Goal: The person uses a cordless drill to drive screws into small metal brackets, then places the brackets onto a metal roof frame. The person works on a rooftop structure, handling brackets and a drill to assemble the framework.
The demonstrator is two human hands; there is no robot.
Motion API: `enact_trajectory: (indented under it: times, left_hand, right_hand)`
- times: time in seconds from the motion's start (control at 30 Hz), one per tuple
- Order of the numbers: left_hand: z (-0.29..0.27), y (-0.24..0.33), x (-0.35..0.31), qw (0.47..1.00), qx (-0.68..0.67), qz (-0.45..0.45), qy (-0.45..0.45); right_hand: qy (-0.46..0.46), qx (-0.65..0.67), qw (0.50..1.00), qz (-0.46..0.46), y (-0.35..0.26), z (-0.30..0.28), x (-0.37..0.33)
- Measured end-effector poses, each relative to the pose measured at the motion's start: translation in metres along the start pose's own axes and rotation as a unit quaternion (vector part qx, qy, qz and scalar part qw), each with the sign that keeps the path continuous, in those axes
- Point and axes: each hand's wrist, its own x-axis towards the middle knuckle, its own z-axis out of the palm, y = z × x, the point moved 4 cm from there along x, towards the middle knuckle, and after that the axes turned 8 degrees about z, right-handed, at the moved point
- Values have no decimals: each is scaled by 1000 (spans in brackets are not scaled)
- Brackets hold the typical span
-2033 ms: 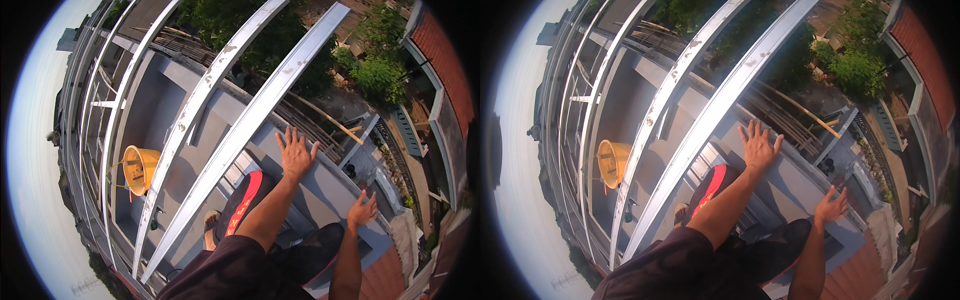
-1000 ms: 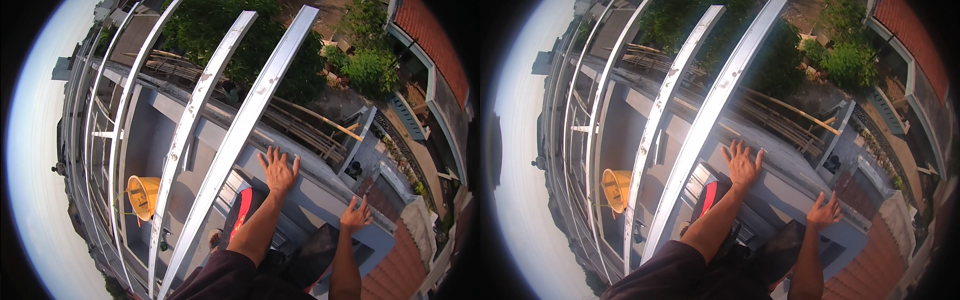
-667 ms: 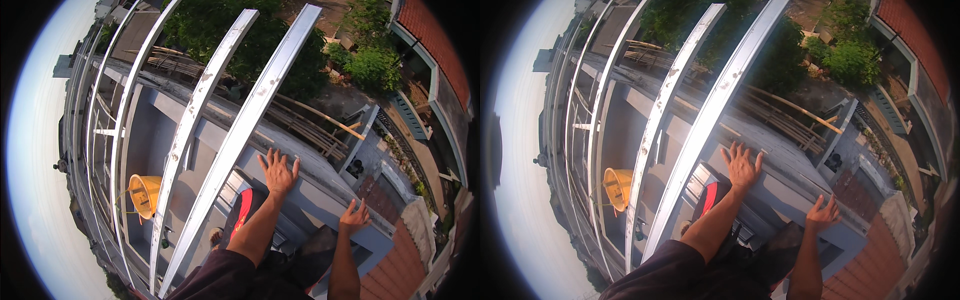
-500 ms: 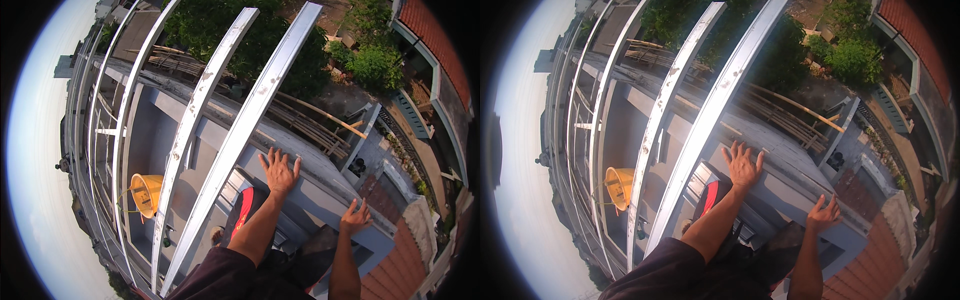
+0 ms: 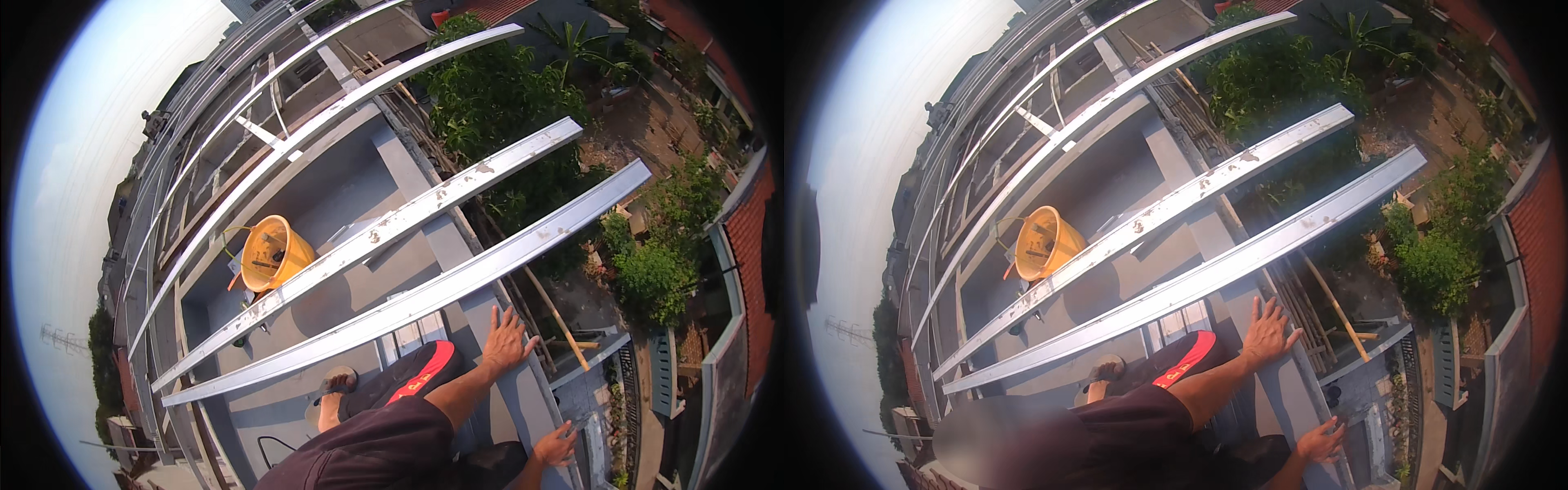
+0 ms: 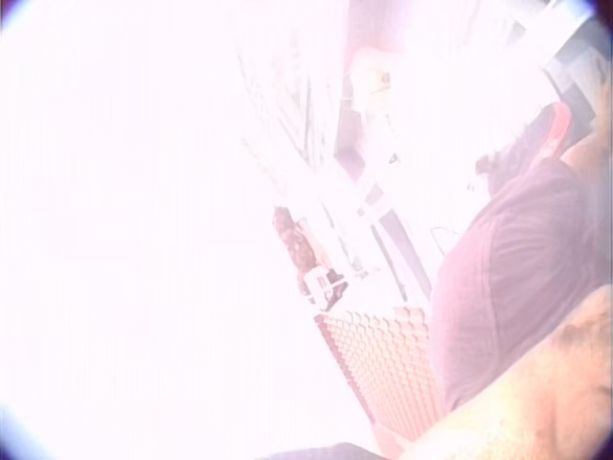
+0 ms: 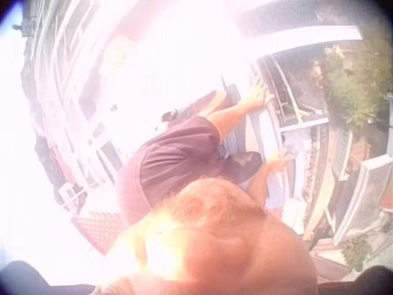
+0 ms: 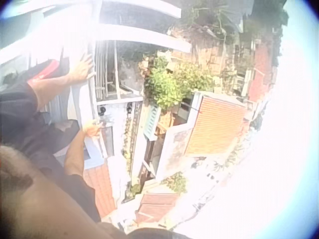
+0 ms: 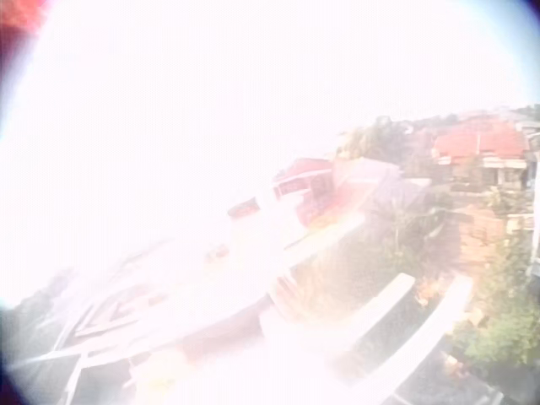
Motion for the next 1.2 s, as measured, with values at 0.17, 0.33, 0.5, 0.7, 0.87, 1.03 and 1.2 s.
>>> enact_trajectory:
  times: [0.17, 0.33, 0.5, 0.7, 0.87, 1.03, 1.2]
  left_hand:
    - [5, -3, -2, 1000, -28, 1, 0]
    - [13, -7, -5, 999, -43, -4, 15]
    - [7, -5, -5, 1000, -19, 1, -7]
    - [5, -2, 5, 999, -22, 13, 38]
    - [14, 6, 11, 999, 15, -12, -27]
    - [19, 12, 10, 999, 30, -7, -38]
    - [23, 6, 6, 999, 31, 11, 8]
  right_hand:
    - [-9, -39, 999, 30, 1, 0, 6]
    - [-10, -64, 997, 29, 0, 1, 10]
    - [-30, -21, 999, 23, 4, -1, 2]
    - [-22, 12, 1000, -8, -10, -15, -1]
    - [-10, 18, 1000, -6, -9, -19, 5]
    - [-24, 30, 999, 10, 0, -9, 3]
    - [-53, 11, 998, 18, -6, -16, 0]
